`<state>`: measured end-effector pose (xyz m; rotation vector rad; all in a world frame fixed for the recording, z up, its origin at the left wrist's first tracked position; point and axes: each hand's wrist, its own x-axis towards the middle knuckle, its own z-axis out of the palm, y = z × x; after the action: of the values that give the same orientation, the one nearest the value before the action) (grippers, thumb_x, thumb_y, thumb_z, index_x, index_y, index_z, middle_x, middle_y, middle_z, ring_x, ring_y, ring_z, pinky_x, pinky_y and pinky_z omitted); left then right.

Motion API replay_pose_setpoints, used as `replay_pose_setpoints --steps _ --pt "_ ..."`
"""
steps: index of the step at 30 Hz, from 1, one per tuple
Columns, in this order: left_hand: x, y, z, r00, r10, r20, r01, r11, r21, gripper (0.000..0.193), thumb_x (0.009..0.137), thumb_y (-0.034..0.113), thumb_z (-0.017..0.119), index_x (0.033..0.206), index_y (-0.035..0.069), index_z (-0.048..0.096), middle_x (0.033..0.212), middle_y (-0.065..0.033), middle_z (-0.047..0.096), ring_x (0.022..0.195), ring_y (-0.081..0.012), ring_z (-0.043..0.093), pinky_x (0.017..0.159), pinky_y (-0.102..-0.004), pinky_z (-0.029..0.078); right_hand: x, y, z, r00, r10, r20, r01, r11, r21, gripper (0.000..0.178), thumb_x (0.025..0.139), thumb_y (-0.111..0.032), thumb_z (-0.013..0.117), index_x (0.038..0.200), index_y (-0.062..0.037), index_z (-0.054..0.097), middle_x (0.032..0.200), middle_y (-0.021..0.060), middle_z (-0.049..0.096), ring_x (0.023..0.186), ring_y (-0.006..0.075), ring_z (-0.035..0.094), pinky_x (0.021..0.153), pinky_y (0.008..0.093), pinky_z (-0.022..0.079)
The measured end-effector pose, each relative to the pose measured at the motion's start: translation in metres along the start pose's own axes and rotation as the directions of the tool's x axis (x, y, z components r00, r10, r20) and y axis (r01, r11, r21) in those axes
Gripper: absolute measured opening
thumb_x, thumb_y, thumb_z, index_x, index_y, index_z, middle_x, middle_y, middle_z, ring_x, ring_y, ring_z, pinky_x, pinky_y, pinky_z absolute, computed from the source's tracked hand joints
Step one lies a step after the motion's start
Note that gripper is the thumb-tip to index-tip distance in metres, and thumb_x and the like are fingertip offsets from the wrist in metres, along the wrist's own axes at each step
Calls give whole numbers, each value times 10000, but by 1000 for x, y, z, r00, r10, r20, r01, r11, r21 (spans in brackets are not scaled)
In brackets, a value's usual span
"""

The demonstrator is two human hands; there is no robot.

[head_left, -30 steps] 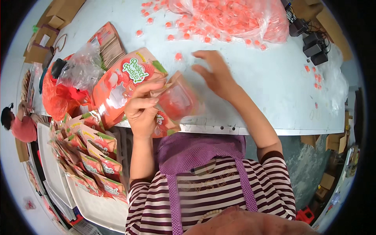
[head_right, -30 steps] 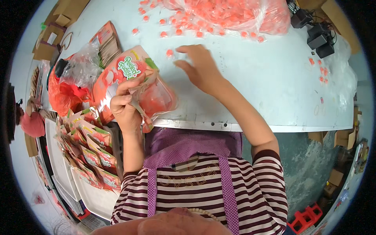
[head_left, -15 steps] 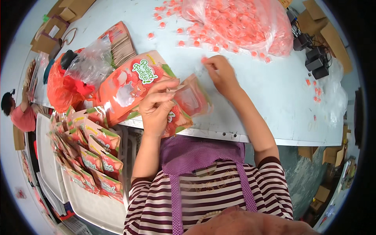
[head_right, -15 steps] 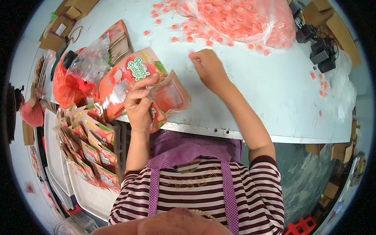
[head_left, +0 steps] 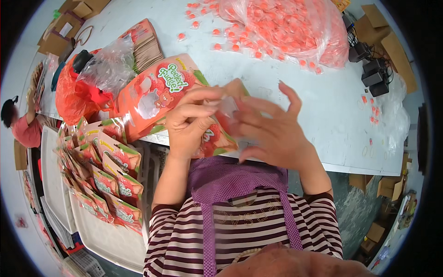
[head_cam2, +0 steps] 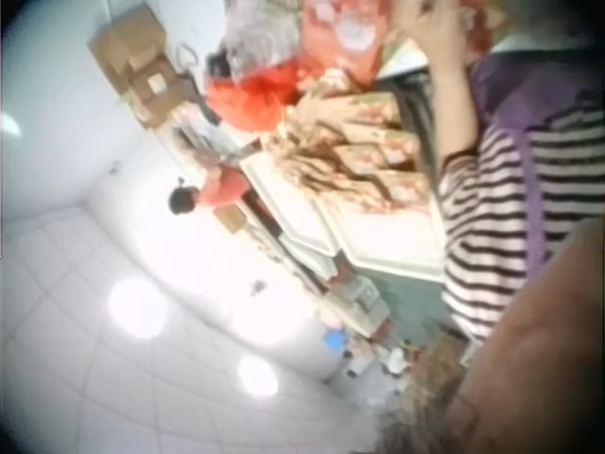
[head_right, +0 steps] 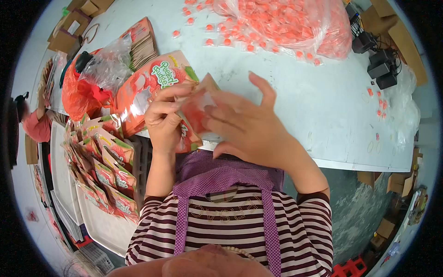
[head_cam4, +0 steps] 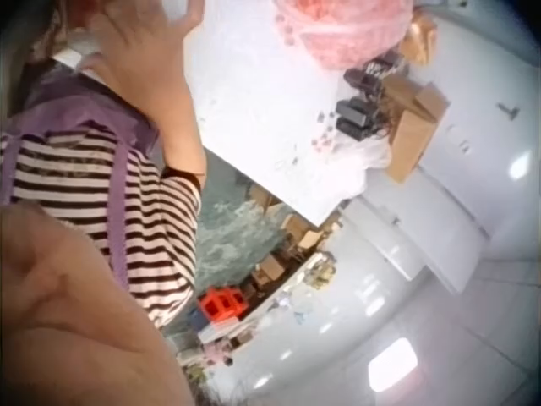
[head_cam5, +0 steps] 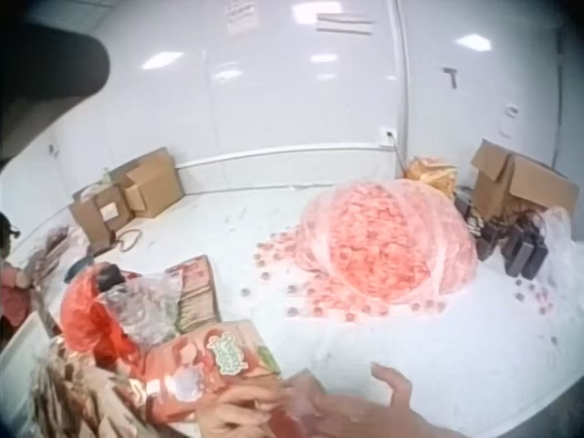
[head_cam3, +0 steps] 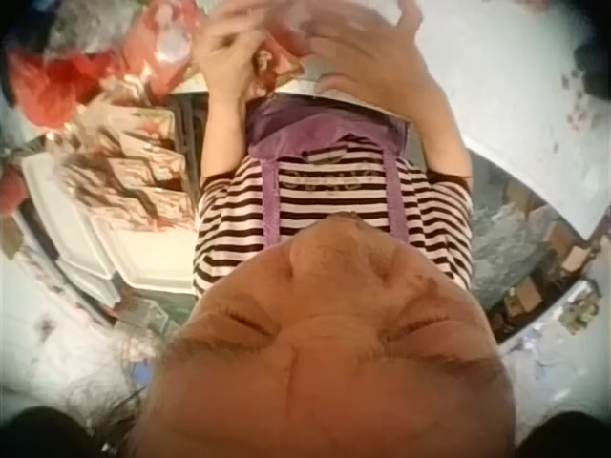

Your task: Placing pink heart-shaped candies into small individual pouches, sealing them, and organizing them in a tray.

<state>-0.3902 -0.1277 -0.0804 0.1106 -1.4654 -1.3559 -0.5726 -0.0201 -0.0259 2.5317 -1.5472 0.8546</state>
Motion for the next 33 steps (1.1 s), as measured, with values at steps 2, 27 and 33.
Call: replay_pose_setpoints --steps 2,27,33 --pt "3 3 11 996 -45 75 49 997 -53 81 834 10 676 901 54 683 1122 -172 652 1127 -312 593 926 -411 486 -1 -3 6 992 -58 116 56 998 21 215 753 -318 707 904 -165 691 1017 -35 678 1182 161 519 1107 622 134" --pt "-16 38 -2 965 -248 -89 263 929 262 220 802 -19 718 994 -11 611 979 -77 619 883 -143 589 790 -258 470 -15 12 10 765 642 -43 -334 453 827 84 892 -18 642 882 -3 561 835 69 641 626 96 572 535 231 490" --pt "-14 36 -10 945 -200 -257 283 895 344 118 854 48 694 907 -12 608 872 -60 620 806 -114 565 736 -241 459 -17 14 13 770 566 -296 -241 687 686 69 894 -10 635 863 6 575 792 56 625 627 104 582 536 232 476"
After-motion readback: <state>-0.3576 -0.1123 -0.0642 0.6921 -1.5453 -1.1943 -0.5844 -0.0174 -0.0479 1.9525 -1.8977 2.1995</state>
